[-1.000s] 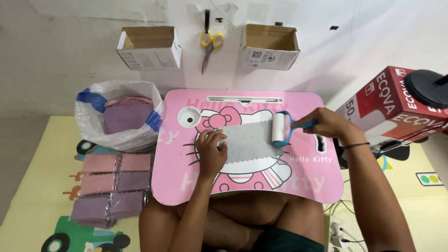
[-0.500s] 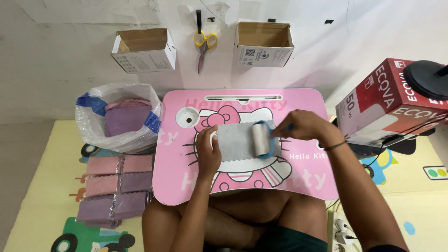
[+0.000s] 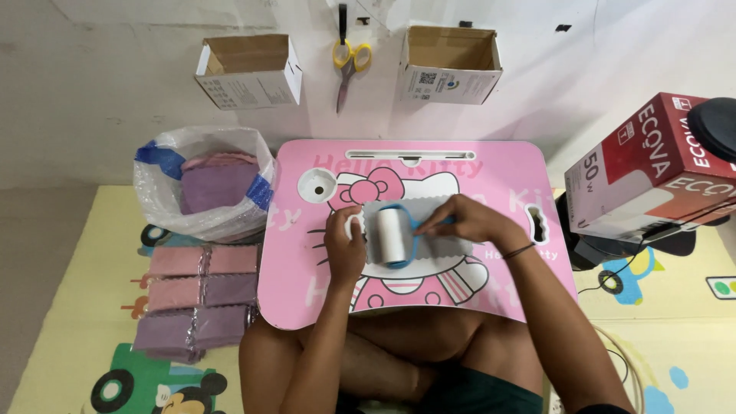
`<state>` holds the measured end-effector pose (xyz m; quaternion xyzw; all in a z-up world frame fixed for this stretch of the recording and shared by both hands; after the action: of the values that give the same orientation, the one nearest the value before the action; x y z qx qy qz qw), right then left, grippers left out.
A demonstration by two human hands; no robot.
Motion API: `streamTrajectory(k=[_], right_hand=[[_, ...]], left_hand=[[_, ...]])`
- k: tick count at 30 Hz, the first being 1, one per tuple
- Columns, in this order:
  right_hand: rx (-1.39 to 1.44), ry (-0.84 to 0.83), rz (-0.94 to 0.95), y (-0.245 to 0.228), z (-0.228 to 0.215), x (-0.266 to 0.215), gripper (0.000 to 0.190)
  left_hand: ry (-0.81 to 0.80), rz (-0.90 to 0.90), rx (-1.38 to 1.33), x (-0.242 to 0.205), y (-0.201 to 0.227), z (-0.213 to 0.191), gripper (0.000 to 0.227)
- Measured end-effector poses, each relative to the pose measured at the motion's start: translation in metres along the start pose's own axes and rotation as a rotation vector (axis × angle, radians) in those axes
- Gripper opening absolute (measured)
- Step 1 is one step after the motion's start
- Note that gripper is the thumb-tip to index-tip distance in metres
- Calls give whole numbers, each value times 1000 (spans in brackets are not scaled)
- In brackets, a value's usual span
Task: The person cleans fabric scraps using a lint roller on a small table and then places them into a plastic bag.
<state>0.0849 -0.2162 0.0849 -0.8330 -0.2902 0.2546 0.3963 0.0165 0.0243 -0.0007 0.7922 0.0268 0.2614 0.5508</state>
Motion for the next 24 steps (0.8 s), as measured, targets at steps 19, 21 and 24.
streamTrajectory(k=[19, 21, 24], right_hand=[[-397, 707, 357, 86, -10, -110, 28], [-580, 931, 467, 85, 15, -100, 39], [-582, 1027, 578, 70, 32, -94, 35]], left_hand=[[45, 120, 650, -9, 7, 19, 20], [51, 80, 604, -10, 8, 15, 15], [52, 44, 556, -9, 4, 13, 11]])
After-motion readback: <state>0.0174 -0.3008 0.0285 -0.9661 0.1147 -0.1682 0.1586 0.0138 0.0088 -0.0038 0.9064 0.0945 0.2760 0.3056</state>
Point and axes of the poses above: each hand's wrist, its own x-axis towards the middle knuckle, its own z-axis out of the palm, y = z × x, the point moved 2 cm from there along x, towards the middle knuckle, and after that the axes turned 1 degree about -x, right-handed, at the moved point
